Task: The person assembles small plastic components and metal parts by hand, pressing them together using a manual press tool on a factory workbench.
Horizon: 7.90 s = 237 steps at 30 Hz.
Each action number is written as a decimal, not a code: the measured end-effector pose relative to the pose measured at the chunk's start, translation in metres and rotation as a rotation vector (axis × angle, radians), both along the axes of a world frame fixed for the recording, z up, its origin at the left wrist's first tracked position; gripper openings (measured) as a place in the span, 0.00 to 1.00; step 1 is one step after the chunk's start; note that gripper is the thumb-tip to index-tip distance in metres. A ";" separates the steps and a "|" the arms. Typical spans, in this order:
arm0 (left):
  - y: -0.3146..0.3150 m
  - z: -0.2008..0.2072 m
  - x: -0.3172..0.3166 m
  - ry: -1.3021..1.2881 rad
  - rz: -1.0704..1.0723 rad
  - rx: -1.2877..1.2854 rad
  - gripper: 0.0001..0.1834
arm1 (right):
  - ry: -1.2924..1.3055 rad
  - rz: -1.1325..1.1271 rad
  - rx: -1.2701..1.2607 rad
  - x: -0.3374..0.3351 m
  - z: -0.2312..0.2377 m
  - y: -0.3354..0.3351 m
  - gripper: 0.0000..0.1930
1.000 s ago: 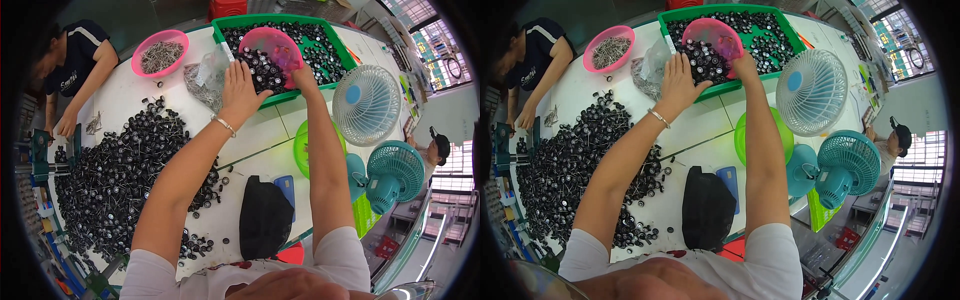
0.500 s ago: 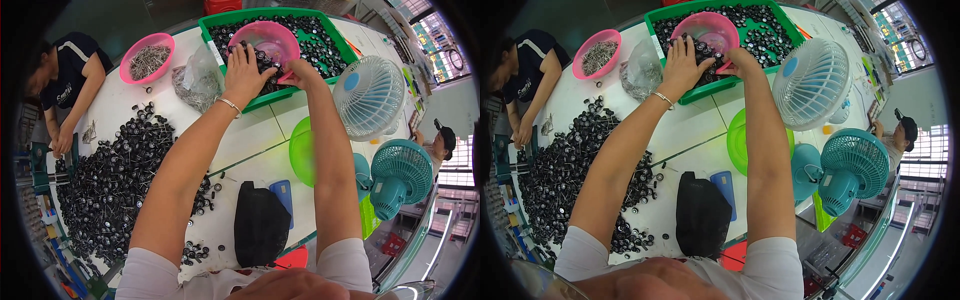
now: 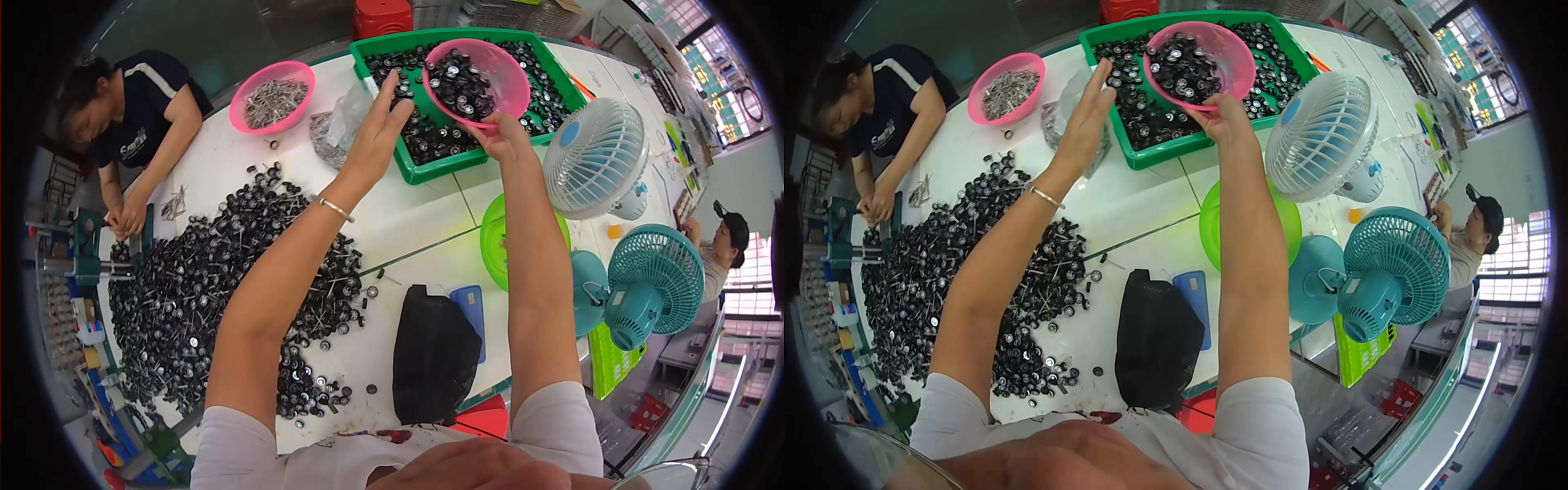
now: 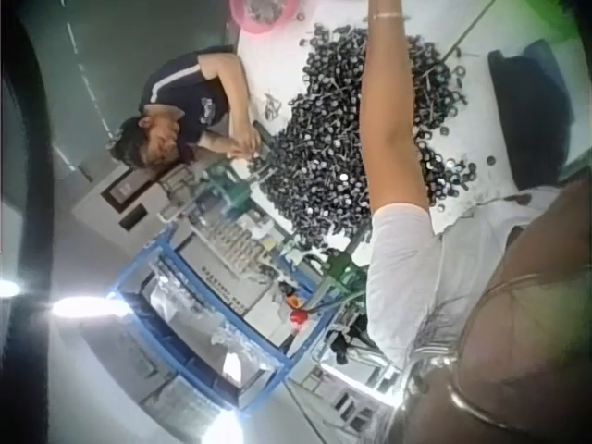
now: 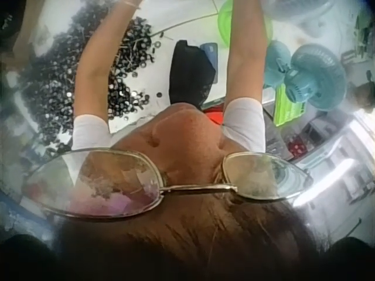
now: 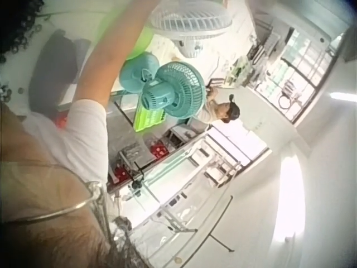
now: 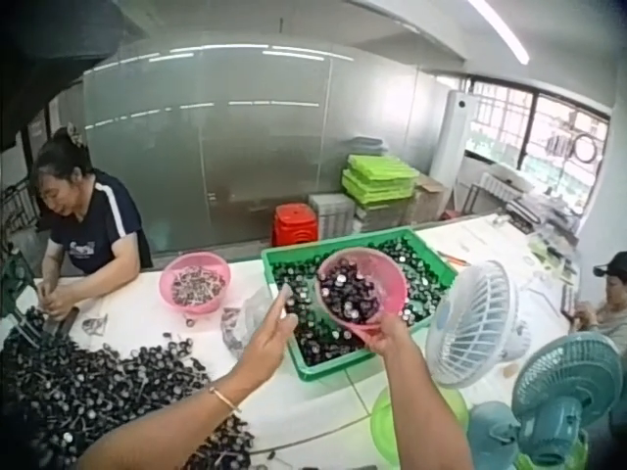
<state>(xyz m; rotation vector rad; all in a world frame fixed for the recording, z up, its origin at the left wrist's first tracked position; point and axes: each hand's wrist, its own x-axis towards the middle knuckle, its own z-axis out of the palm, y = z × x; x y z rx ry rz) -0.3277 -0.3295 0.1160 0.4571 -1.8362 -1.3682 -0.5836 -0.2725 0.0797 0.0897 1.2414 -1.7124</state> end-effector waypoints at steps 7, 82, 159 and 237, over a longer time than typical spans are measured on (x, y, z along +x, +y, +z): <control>0.054 -0.008 0.101 0.100 0.096 0.396 0.36 | 0.113 0.214 -0.098 0.044 0.014 0.054 0.06; 0.205 -0.003 0.248 -0.363 0.369 -0.242 0.29 | 1.864 -0.295 0.855 0.009 0.004 0.023 0.31; 0.304 -0.034 0.409 -0.441 1.186 0.106 0.30 | 0.483 0.961 -0.189 0.390 0.035 0.166 0.30; 0.358 -0.159 0.717 -0.985 1.584 -0.081 0.24 | 0.845 0.467 -0.081 0.401 -0.001 0.282 0.15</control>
